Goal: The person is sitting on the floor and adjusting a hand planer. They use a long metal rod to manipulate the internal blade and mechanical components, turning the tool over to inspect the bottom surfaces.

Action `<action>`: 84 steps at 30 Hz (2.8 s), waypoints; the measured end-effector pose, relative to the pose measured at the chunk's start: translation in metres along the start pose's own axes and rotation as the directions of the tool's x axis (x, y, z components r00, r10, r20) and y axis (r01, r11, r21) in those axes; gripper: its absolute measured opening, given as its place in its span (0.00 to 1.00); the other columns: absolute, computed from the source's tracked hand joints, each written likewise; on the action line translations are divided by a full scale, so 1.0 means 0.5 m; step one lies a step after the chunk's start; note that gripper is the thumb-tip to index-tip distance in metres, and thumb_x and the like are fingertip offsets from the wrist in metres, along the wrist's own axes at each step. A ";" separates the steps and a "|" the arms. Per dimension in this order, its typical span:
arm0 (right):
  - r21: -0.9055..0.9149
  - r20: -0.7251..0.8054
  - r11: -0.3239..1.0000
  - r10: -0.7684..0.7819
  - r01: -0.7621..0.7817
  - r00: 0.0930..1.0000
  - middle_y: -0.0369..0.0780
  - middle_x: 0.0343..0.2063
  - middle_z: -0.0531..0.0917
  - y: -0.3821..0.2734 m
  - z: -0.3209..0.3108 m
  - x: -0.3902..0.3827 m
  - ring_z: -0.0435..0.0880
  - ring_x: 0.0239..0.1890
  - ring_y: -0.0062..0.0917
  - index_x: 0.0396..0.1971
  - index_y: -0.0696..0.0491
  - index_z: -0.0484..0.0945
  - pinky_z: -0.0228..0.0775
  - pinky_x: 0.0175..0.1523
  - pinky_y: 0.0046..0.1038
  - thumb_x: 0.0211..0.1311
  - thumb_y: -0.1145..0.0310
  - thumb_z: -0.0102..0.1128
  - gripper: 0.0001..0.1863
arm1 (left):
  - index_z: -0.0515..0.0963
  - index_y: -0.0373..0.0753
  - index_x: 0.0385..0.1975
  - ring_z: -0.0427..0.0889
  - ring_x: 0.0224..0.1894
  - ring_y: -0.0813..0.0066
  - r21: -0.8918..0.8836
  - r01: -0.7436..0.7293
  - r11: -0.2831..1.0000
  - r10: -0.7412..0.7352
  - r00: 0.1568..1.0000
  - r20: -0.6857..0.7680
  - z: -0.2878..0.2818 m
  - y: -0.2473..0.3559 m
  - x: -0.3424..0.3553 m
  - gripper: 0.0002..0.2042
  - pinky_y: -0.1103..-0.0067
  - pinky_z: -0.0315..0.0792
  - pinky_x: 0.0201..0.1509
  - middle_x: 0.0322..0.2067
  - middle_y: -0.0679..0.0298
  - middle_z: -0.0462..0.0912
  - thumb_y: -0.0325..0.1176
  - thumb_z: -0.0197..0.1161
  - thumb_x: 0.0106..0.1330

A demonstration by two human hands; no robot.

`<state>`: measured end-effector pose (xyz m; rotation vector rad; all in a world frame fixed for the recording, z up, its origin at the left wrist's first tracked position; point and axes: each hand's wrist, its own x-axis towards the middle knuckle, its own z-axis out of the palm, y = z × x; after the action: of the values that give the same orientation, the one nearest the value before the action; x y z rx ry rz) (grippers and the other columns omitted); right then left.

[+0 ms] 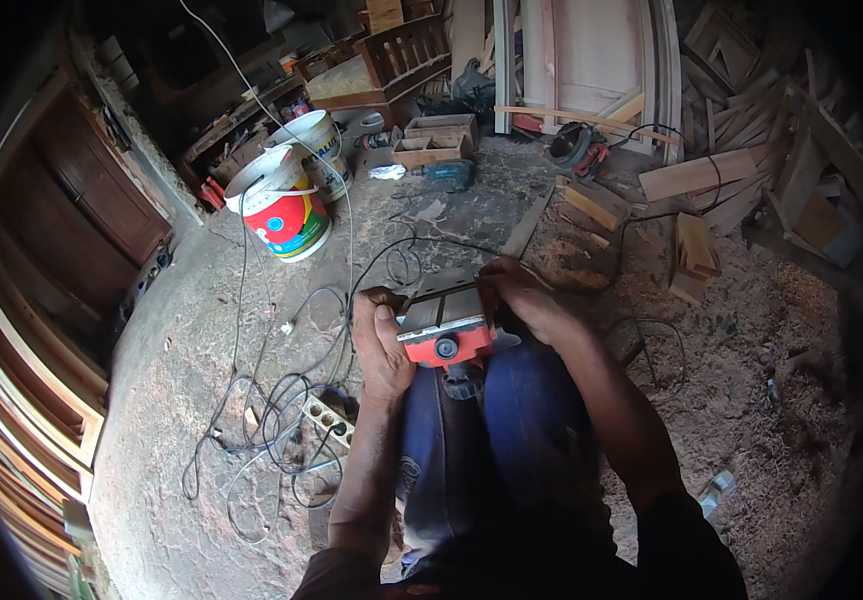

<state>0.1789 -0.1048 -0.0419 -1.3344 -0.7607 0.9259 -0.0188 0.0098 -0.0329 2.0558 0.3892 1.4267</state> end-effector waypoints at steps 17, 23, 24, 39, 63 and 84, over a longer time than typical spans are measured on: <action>0.039 0.021 0.999 -0.013 0.012 1.000 0.36 0.37 0.78 0.004 -0.005 -0.004 0.76 0.41 0.19 0.50 0.57 0.73 0.70 0.48 0.25 0.72 0.62 0.51 0.16 | 0.73 0.32 0.38 0.77 0.35 0.59 -0.004 -0.026 1.000 0.026 1.000 -0.002 -0.003 -0.005 -0.003 0.15 0.69 0.71 0.43 0.33 0.53 0.76 0.37 0.44 0.78; -0.018 0.004 1.000 -0.001 0.001 1.000 0.35 0.39 0.77 -0.005 0.002 -0.009 0.74 0.43 0.19 0.54 0.57 0.72 0.66 0.51 0.24 0.70 0.64 0.51 0.18 | 0.73 0.33 0.37 0.77 0.36 0.54 -0.003 0.013 1.000 -0.013 1.000 -0.003 -0.003 -0.008 -0.008 0.12 0.67 0.71 0.44 0.34 0.51 0.75 0.33 0.45 0.76; -0.003 0.000 1.000 0.006 -0.006 1.000 0.35 0.39 0.77 -0.007 0.004 -0.009 0.73 0.43 0.19 0.56 0.58 0.72 0.65 0.51 0.23 0.69 0.64 0.52 0.20 | 0.73 0.33 0.37 0.77 0.36 0.54 -0.006 0.001 1.000 -0.001 1.000 -0.014 -0.003 -0.011 -0.009 0.11 0.67 0.71 0.44 0.34 0.51 0.75 0.33 0.46 0.76; 0.314 0.085 0.949 -0.013 -0.015 0.996 0.32 0.40 0.82 -0.010 -0.002 0.015 0.82 0.41 0.17 0.49 0.48 0.76 0.76 0.42 0.25 0.69 0.62 0.61 0.12 | 0.55 0.40 0.74 0.65 0.70 0.55 -0.256 0.401 0.880 -0.381 0.916 0.125 0.004 -0.014 0.039 0.38 0.62 0.62 0.69 0.69 0.46 0.63 0.65 0.35 0.76; 0.141 0.460 0.961 0.148 -0.237 0.876 0.42 0.65 0.70 0.438 0.004 0.268 0.72 0.64 0.27 0.73 0.52 0.55 0.71 0.63 0.34 0.79 0.58 0.48 0.30 | 0.55 0.42 0.68 0.79 0.51 0.64 -0.340 0.892 0.297 -0.859 0.405 0.314 0.054 -0.314 -0.168 0.36 0.68 0.78 0.53 0.52 0.52 0.76 0.33 0.68 0.63; -0.757 -0.653 0.262 -0.274 -0.598 0.706 0.35 0.30 0.80 0.425 -0.449 -0.179 0.80 0.32 0.23 0.48 0.57 0.79 0.74 0.40 0.28 0.71 0.60 0.59 0.16 | 0.57 0.39 0.60 0.77 0.49 0.68 -0.124 0.793 0.596 -0.775 0.609 0.168 0.102 -0.366 -0.309 0.30 0.71 0.73 0.54 0.47 0.54 0.74 0.27 0.67 0.61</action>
<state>0.3113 -0.2875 -0.2717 -2.7523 -0.5099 -0.1527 -0.0130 0.0514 -0.2743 1.4577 0.9496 0.7561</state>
